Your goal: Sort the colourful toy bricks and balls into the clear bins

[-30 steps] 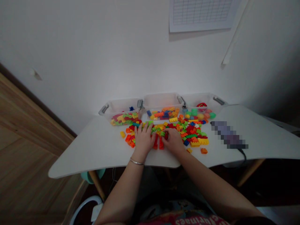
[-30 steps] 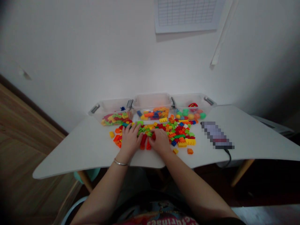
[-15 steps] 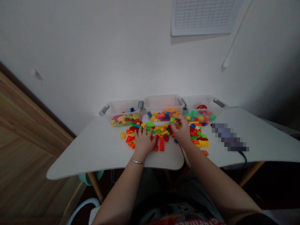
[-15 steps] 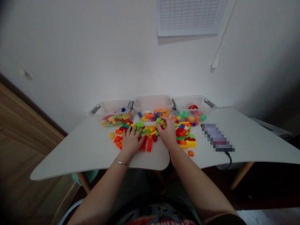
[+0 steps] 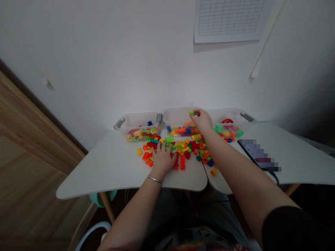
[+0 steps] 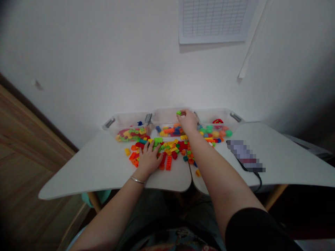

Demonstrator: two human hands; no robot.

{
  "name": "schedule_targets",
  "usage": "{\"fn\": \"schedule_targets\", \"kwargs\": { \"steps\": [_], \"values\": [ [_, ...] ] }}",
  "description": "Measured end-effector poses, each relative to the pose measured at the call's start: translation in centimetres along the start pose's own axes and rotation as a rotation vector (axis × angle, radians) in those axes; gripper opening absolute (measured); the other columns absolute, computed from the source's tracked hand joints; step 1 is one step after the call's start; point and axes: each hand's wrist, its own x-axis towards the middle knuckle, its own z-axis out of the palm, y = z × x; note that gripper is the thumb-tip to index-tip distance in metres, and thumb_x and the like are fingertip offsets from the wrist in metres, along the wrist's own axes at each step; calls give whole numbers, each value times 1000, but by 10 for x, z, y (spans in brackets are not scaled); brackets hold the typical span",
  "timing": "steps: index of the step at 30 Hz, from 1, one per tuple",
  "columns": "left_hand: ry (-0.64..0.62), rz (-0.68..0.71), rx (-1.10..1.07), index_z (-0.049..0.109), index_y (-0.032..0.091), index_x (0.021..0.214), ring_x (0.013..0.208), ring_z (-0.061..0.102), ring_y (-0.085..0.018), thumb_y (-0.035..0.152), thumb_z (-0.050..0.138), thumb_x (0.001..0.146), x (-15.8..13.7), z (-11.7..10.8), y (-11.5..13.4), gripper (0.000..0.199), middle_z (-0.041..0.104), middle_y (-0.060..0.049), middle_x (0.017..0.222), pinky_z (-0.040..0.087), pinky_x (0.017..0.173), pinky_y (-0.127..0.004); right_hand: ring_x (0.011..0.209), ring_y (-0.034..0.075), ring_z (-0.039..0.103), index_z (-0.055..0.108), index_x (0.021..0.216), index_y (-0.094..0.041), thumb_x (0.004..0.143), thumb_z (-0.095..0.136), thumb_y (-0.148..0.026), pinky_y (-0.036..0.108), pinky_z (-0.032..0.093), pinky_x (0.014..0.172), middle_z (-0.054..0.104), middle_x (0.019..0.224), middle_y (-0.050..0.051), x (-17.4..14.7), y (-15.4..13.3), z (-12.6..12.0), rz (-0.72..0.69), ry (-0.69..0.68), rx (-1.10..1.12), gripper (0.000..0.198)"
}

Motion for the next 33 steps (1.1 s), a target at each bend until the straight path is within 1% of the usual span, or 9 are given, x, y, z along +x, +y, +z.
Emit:
{"fn": "schedule_targets", "kwargs": {
  "steps": [4,8,12,16,18,21,25,29,33],
  "values": [
    [-1,-3,7,51,31,139,145,25,-33,54,44,91,0,0,0,54,36,-7,156,22,115,-63,92,23,66,73,101,-21,83,63,-41,39,44,91,75,93,6,-2,-6,4,43,-61,-114,29],
    [-3,-2,0,51,31,140,145,24,-33,53,45,91,0,0,0,54,36,-7,156,22,114,-63,95,25,65,73,104,-21,85,61,-40,43,42,95,75,93,7,-5,-5,5,19,-75,-148,30],
    [6,0,-6,51,30,139,145,25,-34,52,46,91,0,1,0,54,37,-8,155,23,113,-64,101,25,63,70,107,-17,85,58,-37,41,43,97,73,105,9,-11,-1,-3,-86,-4,10,32],
    [29,11,-5,52,29,139,145,25,-33,52,47,90,1,3,-1,54,38,-9,155,23,114,-62,104,24,60,66,107,-16,86,54,-33,41,43,98,70,108,11,-37,-1,-15,-224,114,170,30],
    [37,15,-5,52,28,138,144,26,-33,52,47,90,1,3,-2,54,37,-9,155,23,114,-62,103,25,60,67,104,-18,87,53,-33,41,44,96,70,105,10,-59,-1,-18,-281,63,176,26],
    [48,26,-6,53,29,138,144,26,-34,51,47,91,0,3,-1,52,37,-7,156,24,113,-64,101,25,60,68,100,-20,86,55,-27,42,44,96,70,104,9,-95,3,-17,-392,-107,101,21],
    [49,10,-7,54,30,136,144,27,-33,50,46,91,0,2,1,50,38,-5,155,24,114,-62,105,26,58,67,104,-19,85,57,-23,43,43,97,69,108,10,-137,12,-8,-443,-253,-61,22],
    [51,8,-6,54,30,137,143,29,-33,47,48,90,0,2,1,50,39,-5,154,25,114,-61,106,26,58,66,107,-17,86,57,-24,43,42,100,69,111,10,-157,17,1,-477,-317,-146,24],
    [60,10,-5,54,27,137,142,29,-33,46,49,90,1,0,1,51,40,-6,154,25,114,-62,106,25,59,66,108,-17,88,55,-23,41,42,101,69,111,10,-161,16,5,-485,-336,-171,24]
  ]
}}
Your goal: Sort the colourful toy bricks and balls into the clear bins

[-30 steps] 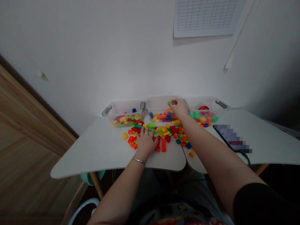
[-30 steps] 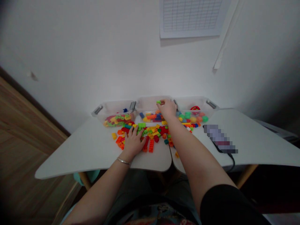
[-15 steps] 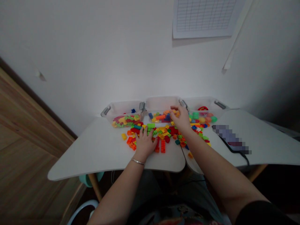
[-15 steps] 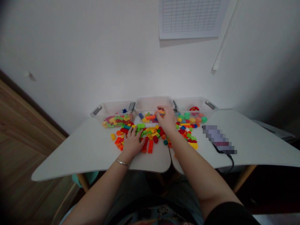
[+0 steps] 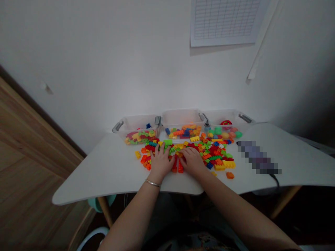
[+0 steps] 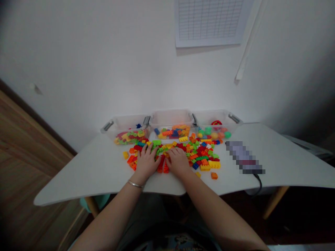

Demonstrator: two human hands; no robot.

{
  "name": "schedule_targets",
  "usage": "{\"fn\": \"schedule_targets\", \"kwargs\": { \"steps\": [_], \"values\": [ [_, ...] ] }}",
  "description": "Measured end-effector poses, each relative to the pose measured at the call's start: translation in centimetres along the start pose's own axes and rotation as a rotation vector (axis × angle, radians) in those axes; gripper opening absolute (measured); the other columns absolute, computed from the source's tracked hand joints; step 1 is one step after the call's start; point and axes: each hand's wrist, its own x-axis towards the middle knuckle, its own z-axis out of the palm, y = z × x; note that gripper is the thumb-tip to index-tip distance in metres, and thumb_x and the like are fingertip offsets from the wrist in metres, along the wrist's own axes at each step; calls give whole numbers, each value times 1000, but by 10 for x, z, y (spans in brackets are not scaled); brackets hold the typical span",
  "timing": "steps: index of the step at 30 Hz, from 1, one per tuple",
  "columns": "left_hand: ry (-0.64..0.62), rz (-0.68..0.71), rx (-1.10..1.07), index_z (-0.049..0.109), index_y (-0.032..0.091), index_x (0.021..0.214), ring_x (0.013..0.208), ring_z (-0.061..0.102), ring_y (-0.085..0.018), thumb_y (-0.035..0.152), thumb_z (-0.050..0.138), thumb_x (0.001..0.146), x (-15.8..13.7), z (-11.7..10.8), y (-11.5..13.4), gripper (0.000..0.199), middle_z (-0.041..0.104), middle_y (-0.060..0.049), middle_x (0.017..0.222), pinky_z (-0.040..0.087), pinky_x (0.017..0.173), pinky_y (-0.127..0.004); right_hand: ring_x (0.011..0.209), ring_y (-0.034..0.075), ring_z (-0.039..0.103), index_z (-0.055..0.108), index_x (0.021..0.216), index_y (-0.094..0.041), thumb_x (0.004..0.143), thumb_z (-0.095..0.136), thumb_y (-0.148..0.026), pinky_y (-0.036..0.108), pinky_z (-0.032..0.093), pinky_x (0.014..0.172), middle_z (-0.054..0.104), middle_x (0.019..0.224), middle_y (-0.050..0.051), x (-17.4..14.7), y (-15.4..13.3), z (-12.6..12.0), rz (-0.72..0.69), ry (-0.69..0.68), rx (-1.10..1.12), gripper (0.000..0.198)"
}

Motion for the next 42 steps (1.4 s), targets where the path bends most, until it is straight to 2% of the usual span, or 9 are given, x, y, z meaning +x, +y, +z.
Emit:
{"fn": "schedule_targets", "kwargs": {
  "steps": [7,13,17,22,29,33,37,42],
  "values": [
    [71,21,-35,51,22,139,140,32,-33,39,48,91,-1,-3,1,51,46,-5,150,25,116,-57,110,25,56,66,112,-17,89,55,-28,42,41,104,69,115,10,0,0,0,13,6,22,28],
    [75,44,-69,57,26,132,132,44,-29,34,43,95,1,-12,3,41,58,-4,139,26,115,-56,112,26,56,67,113,-16,90,54,-29,44,41,104,69,117,11,0,-2,-2,18,-14,31,29],
    [49,3,-46,59,24,129,125,50,-29,30,43,94,15,-20,1,39,59,-6,138,31,112,-55,111,26,56,67,111,-19,91,53,-29,44,42,104,69,115,9,0,-2,-2,22,-14,48,27],
    [17,6,-17,58,19,130,124,51,-27,24,46,92,40,-22,-7,40,58,-9,138,38,106,-44,110,25,57,66,110,-18,90,53,-28,42,42,103,69,112,10,1,-1,0,20,-9,45,26],
    [-23,9,37,67,18,109,107,59,-25,22,50,90,50,-19,-9,26,68,-10,114,43,95,-38,107,25,58,66,105,-18,89,53,-24,41,42,103,69,107,9,2,-2,-2,13,7,33,21],
    [-18,-17,34,67,17,102,102,60,-25,21,50,90,49,-17,-12,21,67,-11,110,44,91,-37,108,25,58,65,104,-17,87,55,-23,41,43,102,69,107,10,2,-3,-2,26,-5,28,21],
    [-9,15,7,67,19,94,100,60,-24,21,52,89,51,-14,-17,17,69,-9,100,44,90,-36,109,26,58,65,104,-18,88,54,-24,42,43,102,69,108,10,2,-2,-1,26,-4,30,20],
    [24,-4,-27,67,19,92,97,61,-24,23,51,90,53,-10,-23,17,69,-9,97,45,88,-35,108,25,58,65,104,-19,88,54,-24,41,44,101,68,108,10,2,-2,-1,30,3,37,20]
  ]
}}
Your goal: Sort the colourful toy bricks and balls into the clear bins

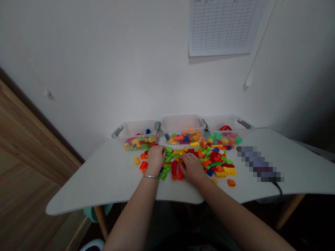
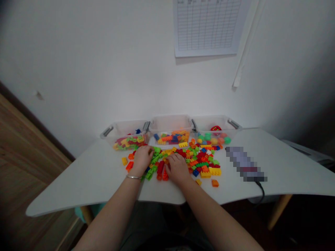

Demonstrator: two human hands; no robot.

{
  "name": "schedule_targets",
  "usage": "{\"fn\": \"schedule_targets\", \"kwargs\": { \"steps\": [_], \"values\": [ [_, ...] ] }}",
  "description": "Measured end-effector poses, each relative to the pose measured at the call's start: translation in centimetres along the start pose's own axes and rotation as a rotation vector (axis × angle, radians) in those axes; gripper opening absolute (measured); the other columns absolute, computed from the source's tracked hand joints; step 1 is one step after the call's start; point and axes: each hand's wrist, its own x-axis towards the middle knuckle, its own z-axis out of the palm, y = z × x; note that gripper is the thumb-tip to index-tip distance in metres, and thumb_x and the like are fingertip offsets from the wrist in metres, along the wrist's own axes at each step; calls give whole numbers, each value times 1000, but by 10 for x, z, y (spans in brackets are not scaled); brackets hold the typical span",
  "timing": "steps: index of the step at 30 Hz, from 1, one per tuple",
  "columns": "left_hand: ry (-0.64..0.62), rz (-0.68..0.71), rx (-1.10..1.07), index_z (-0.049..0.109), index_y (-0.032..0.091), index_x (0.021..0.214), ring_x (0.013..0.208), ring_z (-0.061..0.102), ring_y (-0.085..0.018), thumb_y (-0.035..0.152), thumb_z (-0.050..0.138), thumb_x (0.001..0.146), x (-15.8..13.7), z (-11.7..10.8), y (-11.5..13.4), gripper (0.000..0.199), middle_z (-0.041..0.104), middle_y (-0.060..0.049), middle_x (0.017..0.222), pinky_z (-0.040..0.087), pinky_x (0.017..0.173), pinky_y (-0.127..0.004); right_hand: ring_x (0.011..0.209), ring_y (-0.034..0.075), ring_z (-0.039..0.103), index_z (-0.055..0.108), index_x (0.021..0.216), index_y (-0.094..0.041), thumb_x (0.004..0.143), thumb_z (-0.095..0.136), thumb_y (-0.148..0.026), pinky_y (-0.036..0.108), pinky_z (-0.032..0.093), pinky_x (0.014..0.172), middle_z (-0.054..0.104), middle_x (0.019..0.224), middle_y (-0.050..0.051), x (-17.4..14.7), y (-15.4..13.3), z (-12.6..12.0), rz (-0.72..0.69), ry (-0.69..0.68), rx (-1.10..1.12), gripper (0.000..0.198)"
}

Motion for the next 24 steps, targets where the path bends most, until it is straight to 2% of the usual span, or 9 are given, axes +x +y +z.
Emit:
{"fn": "schedule_targets", "kwargs": {
  "steps": [3,10,12,15,17,20,24],
  "values": [
    [31,2,-44,66,19,94,97,62,-22,22,50,91,1,1,-2,17,69,-8,98,45,88,-33,107,25,58,65,104,-18,88,53,-24,41,44,101,68,107,10,0,0,1,-2,-3,-6,20],
    [7,14,-96,67,20,95,99,63,-24,24,58,86,0,0,-4,13,71,-6,98,46,92,-36,108,25,58,66,104,-19,88,53,-24,41,44,101,69,107,10,0,1,2,1,6,-1,21],
    [15,-6,-115,66,20,100,103,63,-24,24,60,85,0,0,-4,16,71,-7,101,45,97,-39,107,25,58,66,104,-19,88,53,-24,42,45,100,69,106,10,0,1,3,-4,8,-4,21],
    [43,-11,-170,64,20,111,111,61,-23,21,62,84,1,0,-4,28,70,-7,110,35,111,-44,107,25,59,65,104,-20,88,53,-23,42,45,100,69,106,10,1,1,2,-2,12,-6,21],
    [49,26,-205,62,20,116,116,59,-22,18,62,83,1,0,-4,33,68,-7,116,28,117,-46,106,25,59,65,105,-19,88,53,-23,42,45,100,69,106,11,1,0,2,5,16,-4,21],
    [36,93,-230,64,20,114,117,58,-21,14,60,84,1,-3,-1,31,67,-6,116,23,120,-45,108,26,59,63,111,-18,87,52,-23,43,45,101,68,109,11,0,0,3,23,35,9,26],
    [-11,225,-266,63,20,114,115,59,-20,13,59,85,-6,-14,9,31,66,-7,116,28,119,-43,112,28,58,57,123,-16,86,52,-22,45,46,101,65,119,14,-1,3,6,57,104,47,38]
  ]
}}
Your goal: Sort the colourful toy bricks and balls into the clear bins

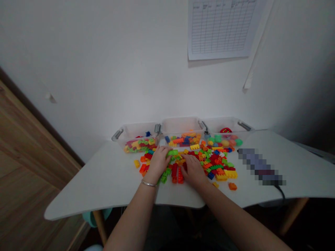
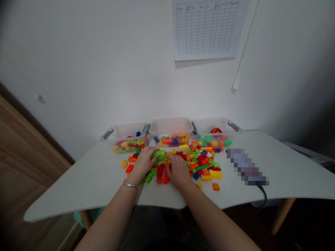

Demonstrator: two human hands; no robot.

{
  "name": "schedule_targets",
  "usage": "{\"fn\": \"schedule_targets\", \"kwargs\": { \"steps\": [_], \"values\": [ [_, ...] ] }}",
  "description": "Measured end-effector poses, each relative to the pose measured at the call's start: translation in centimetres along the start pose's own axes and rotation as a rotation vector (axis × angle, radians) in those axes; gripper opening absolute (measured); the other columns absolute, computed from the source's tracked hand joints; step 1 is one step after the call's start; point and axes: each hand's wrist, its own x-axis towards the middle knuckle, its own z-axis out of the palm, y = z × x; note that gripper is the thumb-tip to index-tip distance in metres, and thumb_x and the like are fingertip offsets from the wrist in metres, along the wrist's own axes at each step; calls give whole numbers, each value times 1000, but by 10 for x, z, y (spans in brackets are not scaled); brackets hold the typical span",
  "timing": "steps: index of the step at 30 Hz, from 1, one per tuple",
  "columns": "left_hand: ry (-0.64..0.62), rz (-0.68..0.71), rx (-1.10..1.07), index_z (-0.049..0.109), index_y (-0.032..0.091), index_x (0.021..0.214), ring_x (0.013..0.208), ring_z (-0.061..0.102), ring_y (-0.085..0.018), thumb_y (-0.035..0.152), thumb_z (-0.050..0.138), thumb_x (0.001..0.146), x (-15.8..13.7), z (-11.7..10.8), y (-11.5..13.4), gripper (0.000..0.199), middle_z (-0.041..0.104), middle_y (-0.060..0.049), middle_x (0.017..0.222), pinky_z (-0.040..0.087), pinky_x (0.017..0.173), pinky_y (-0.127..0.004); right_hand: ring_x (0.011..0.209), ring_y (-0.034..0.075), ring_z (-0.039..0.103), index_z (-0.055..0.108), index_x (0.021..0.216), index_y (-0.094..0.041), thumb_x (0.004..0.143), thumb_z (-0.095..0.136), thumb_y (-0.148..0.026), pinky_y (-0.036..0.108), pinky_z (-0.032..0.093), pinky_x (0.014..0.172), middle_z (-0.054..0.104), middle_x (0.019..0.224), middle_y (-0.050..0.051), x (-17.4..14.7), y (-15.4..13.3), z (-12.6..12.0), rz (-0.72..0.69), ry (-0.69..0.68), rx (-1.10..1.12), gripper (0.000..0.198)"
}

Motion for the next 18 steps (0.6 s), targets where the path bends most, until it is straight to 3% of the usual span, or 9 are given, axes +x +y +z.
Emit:
{"fn": "schedule_targets", "kwargs": {
  "steps": [4,8,10,14,18],
  "values": [
    [-74,127,5,62,23,116,115,59,-19,13,57,86,-14,-4,18,32,66,-4,119,26,119,-45,114,28,59,53,129,-18,85,51,-22,48,47,101,63,124,14,-1,3,2,10,79,46,44],
    [-79,124,40,61,26,120,115,59,-19,15,54,88,-28,-3,28,34,67,-4,120,29,117,-44,107,28,61,61,116,-19,83,50,-18,48,48,97,67,114,13,-1,3,0,-36,68,50,34],
    [-36,78,60,58,26,126,120,56,-20,18,55,88,-35,-1,29,39,65,-5,126,30,117,-45,103,27,62,63,110,-17,83,51,-18,47,48,96,69,109,13,-1,2,-2,-45,45,37,30],
    [56,-126,222,52,24,137,139,37,-32,33,58,88,-47,5,25,51,50,-10,146,22,117,-58,104,27,62,63,111,-15,82,55,-18,44,48,96,69,109,13,-1,1,-2,0,49,43,30],
    [19,-249,351,53,24,138,143,32,-35,46,52,90,-56,13,17,53,43,-10,151,19,117,-60,104,27,62,63,112,-15,79,54,-15,45,47,97,69,110,12,-1,3,-1,28,66,42,33]
  ]
}}
